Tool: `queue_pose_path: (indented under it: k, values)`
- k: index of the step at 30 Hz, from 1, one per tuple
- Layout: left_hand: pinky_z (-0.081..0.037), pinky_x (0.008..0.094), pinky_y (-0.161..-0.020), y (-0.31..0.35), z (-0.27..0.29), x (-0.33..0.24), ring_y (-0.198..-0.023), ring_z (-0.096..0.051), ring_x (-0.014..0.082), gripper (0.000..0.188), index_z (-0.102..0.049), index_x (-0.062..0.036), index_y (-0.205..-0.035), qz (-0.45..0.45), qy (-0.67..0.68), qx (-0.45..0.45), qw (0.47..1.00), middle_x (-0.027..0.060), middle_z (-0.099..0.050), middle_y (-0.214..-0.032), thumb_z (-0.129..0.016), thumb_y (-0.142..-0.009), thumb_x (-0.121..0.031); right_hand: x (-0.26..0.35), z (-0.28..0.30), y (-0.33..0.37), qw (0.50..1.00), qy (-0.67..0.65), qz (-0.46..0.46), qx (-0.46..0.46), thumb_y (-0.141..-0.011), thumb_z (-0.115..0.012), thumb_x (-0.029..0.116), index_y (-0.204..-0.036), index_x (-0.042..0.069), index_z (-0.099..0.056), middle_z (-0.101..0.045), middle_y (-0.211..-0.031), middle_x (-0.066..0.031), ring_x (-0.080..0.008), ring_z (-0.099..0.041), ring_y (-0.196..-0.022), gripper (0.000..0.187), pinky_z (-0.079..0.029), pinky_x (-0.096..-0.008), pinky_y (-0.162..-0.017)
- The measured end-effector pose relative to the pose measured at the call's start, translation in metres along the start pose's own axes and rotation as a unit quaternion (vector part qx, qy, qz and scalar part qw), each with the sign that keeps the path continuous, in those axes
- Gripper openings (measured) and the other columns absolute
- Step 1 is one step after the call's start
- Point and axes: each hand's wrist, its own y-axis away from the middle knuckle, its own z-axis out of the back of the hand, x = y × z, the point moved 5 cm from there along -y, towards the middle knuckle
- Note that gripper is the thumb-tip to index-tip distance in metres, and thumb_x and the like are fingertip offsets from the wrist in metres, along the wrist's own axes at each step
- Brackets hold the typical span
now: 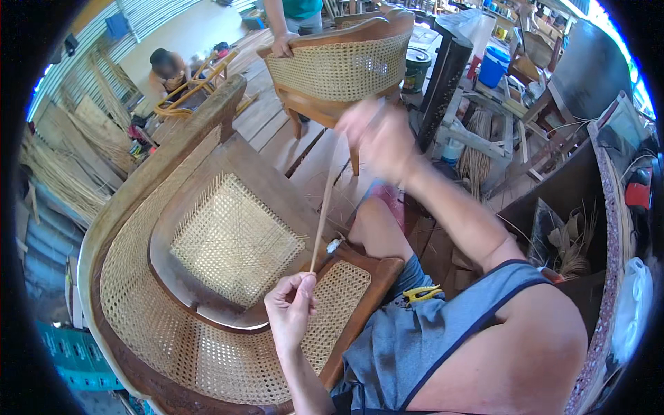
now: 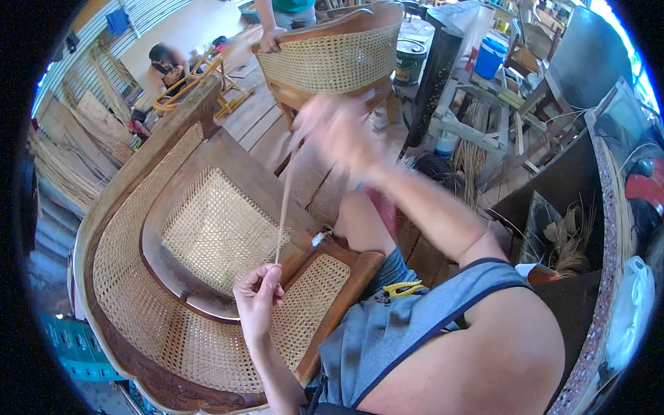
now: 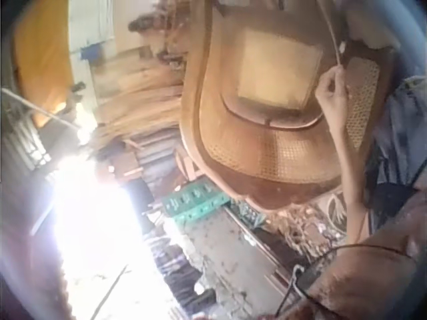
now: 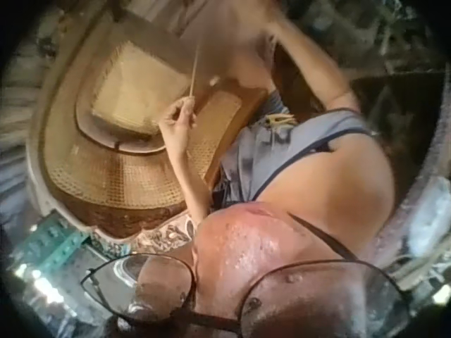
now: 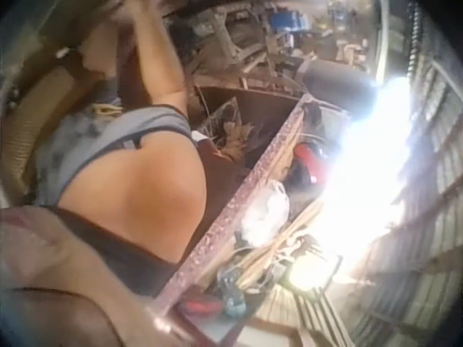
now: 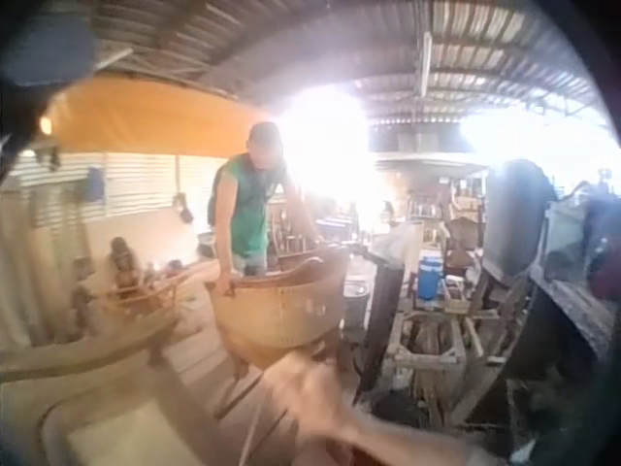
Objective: The recorder is repairing a woven cane chair using manual tools and weaving material.
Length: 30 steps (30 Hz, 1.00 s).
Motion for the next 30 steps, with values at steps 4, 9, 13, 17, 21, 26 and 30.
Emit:
queue_pose_path:
  k: [4, 9, 13, 17, 21, 26, 30]
  values:
    - [-0.039, 0.0176, -0.045, 0.001, 0.004, -0.021, -0.054, -0.050, 0.0030, 0.011, -0.069, 0.0020, -0.094, 0.002, -0.052, 0.049, 0.997, -0.0004, -0.058, -0.071, -0.065, -0.092, -0.008, -0.047, 0.122, -0.057, 0.986, -0.010, -0.101, -0.132, -0.102, -0.046, 0.030, -0.098, 0.005, -0.066, -0.056, -0.071, -0.0010, -0.0082, -0.050, -0.061, 0.033, -0.042, -0.0259, -0.057]
    - [-0.054, 0.0332, -0.074, 0.018, 0.053, -0.046, -0.081, -0.065, 0.0228, 0.016, -0.068, 0.0019, -0.098, -0.166, -0.504, -0.074, 0.844, 0.0108, -0.066, -0.091, -0.069, -0.083, -0.005, -0.056, 0.085, -0.009, 0.987, -0.034, -0.156, -0.006, -0.102, -0.049, 0.030, -0.095, 0.002, -0.062, -0.050, -0.070, 0.0033, -0.0041, -0.041, -0.056, 0.032, -0.034, -0.0211, -0.050]
    - [-0.048, 0.0391, -0.089, 0.033, -0.082, -0.096, -0.101, -0.061, 0.0282, 0.034, -0.061, -0.0011, -0.114, -0.235, -0.221, 0.214, 0.922, 0.0157, -0.064, -0.108, -0.070, -0.084, -0.015, -0.068, 0.034, 0.028, 0.935, -0.211, -0.272, 0.087, -0.102, -0.051, 0.027, -0.095, 0.003, -0.061, -0.049, -0.072, 0.0022, -0.0004, -0.040, -0.053, 0.027, -0.027, -0.0154, -0.043]
    - [-0.047, 0.0416, -0.089, 0.094, -0.198, -0.068, -0.101, -0.059, 0.0357, 0.044, -0.048, 0.0029, -0.127, -0.155, 0.018, 0.428, 0.890, 0.0220, -0.059, -0.113, -0.053, -0.097, -0.028, -0.036, -0.014, -0.004, 0.927, -0.220, -0.230, 0.199, -0.101, -0.051, 0.027, -0.097, 0.003, -0.061, -0.050, -0.074, 0.0021, -0.0014, -0.040, -0.054, 0.026, -0.031, -0.0168, -0.046]
    - [-0.050, 0.0375, -0.085, 0.080, -0.201, -0.101, -0.095, -0.064, 0.0309, 0.033, -0.052, 0.0044, -0.119, -0.186, -0.004, 0.525, 0.831, 0.0234, -0.062, -0.106, -0.052, -0.096, -0.019, -0.007, 0.010, -0.037, 0.955, -0.134, -0.183, 0.193, -0.100, -0.052, 0.020, -0.098, 0.004, -0.064, -0.053, -0.076, 0.0012, -0.0017, -0.042, -0.053, 0.021, -0.032, -0.0176, -0.046]
    - [-0.048, 0.0355, -0.068, 0.101, -0.181, -0.116, -0.072, -0.059, 0.0210, 0.023, -0.057, 0.0007, -0.090, -0.165, 0.153, 0.658, 0.719, 0.0135, -0.055, -0.076, -0.058, -0.090, -0.022, -0.003, 0.026, -0.058, 0.952, -0.200, -0.132, 0.191, -0.099, -0.055, 0.023, -0.104, 0.003, -0.062, -0.059, -0.080, -0.0015, -0.0009, -0.042, -0.050, 0.022, -0.026, -0.0142, -0.042]
    - [-0.048, 0.0324, -0.061, 0.079, -0.142, -0.103, -0.067, -0.059, 0.0150, 0.016, -0.063, -0.0031, -0.082, -0.244, 0.174, 0.624, 0.722, 0.0074, -0.057, -0.067, -0.061, -0.088, -0.017, 0.027, -0.026, -0.023, 0.928, -0.264, -0.153, 0.213, -0.097, -0.058, 0.022, -0.098, 0.002, -0.063, -0.066, -0.079, -0.0062, -0.0015, -0.044, -0.047, 0.021, -0.029, -0.0159, -0.041]
